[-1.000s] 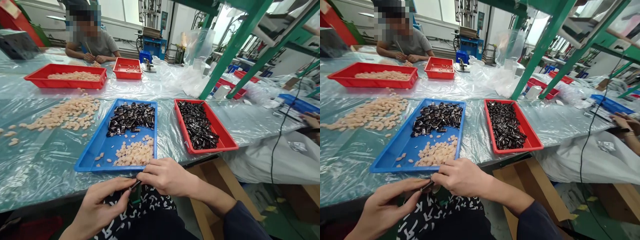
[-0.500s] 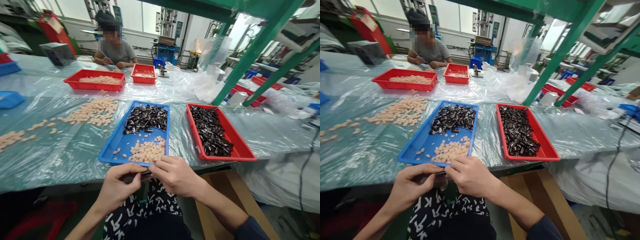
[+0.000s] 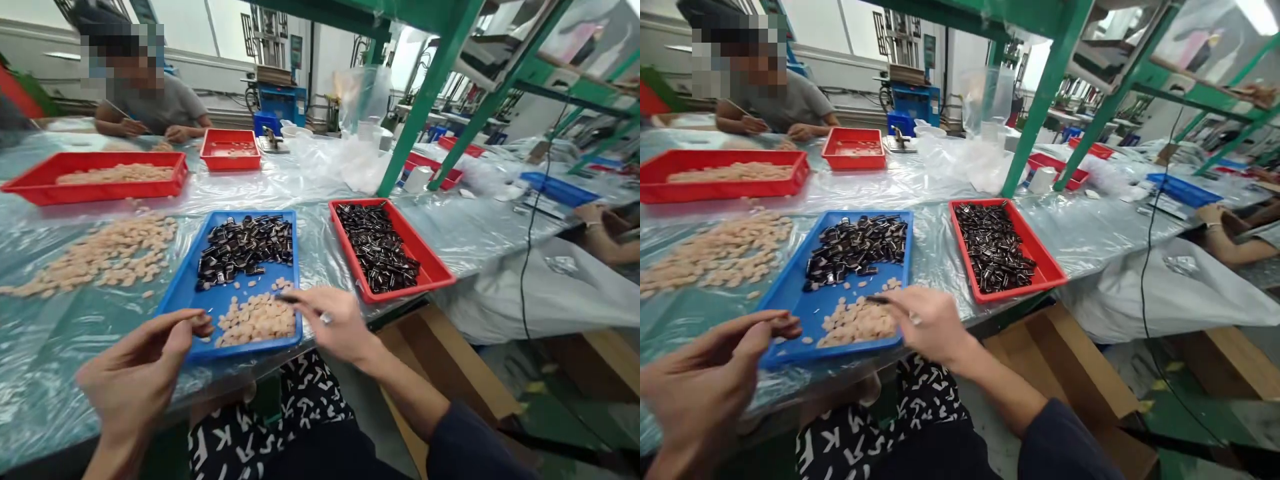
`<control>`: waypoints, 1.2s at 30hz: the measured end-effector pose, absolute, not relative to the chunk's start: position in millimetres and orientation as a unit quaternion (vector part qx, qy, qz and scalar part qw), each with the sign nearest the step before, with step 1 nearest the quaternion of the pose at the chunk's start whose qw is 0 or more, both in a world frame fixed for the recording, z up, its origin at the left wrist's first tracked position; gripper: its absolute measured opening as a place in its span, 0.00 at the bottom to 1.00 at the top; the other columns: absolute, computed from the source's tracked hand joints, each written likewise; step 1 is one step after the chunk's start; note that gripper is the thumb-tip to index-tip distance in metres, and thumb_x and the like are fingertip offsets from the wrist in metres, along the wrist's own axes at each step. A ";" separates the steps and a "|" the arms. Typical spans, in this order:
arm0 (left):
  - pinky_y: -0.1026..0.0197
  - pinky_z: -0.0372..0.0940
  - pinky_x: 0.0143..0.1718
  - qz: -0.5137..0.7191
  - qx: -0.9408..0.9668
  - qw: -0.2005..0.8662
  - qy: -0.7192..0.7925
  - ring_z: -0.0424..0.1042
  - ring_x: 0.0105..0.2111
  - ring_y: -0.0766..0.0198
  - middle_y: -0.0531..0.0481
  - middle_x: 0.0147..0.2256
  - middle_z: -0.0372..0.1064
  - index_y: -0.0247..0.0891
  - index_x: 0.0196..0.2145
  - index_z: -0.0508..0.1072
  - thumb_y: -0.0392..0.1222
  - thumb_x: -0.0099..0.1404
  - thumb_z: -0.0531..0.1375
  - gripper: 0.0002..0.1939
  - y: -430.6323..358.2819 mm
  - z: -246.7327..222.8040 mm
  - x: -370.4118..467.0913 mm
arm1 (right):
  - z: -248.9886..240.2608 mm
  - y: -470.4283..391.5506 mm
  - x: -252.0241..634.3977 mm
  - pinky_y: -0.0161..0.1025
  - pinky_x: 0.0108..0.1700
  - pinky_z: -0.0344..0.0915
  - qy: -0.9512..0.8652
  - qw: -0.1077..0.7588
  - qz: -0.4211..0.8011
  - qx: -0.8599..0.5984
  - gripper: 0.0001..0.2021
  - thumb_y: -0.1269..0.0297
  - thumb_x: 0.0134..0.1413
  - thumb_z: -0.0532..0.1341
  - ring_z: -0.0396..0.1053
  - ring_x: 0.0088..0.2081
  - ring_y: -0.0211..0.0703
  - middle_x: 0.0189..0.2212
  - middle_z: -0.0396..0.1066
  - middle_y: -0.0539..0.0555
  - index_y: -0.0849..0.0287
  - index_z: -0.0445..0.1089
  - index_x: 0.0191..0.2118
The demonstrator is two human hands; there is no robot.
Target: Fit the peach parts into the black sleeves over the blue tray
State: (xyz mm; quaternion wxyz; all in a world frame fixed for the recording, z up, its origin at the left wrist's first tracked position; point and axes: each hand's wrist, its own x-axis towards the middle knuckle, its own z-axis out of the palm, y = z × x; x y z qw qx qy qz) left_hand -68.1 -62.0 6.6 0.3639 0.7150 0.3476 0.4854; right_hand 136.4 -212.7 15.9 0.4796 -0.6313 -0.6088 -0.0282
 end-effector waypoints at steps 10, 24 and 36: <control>0.58 0.69 0.46 0.096 0.975 0.108 0.172 0.74 0.44 0.58 0.44 0.43 0.77 0.37 0.44 0.78 0.42 0.67 0.54 0.15 -2.9 28.6 -12.6 | -0.1 -298.1 264.5 0.39 0.20 0.55 -0.395 0.198 -0.084 -0.893 0.36 0.41 0.58 0.57 0.69 0.21 0.51 0.29 0.77 0.52 0.58 0.58 0.66; 0.66 0.67 0.30 0.283 0.879 0.358 0.139 0.72 0.31 0.67 0.48 0.33 0.74 0.37 0.40 0.77 0.40 0.65 0.61 0.08 -62.3 22.9 1.0 | 4.0 -228.1 142.2 0.38 0.37 0.71 -0.598 0.453 0.051 -0.659 0.17 0.61 0.67 0.56 0.72 0.33 0.41 0.40 0.75 0.55 0.58 0.67 0.57; 0.67 0.71 0.28 0.316 0.752 0.508 0.277 0.76 0.26 0.64 0.46 0.29 0.77 0.33 0.34 0.77 0.34 0.56 0.61 0.07 -134.5 -8.9 -90.8 | -1.8 -213.4 113.6 0.38 0.34 0.69 -0.818 0.320 -0.009 -0.477 0.12 0.74 0.67 0.52 0.74 0.35 0.43 0.36 0.76 0.57 0.63 0.70 0.49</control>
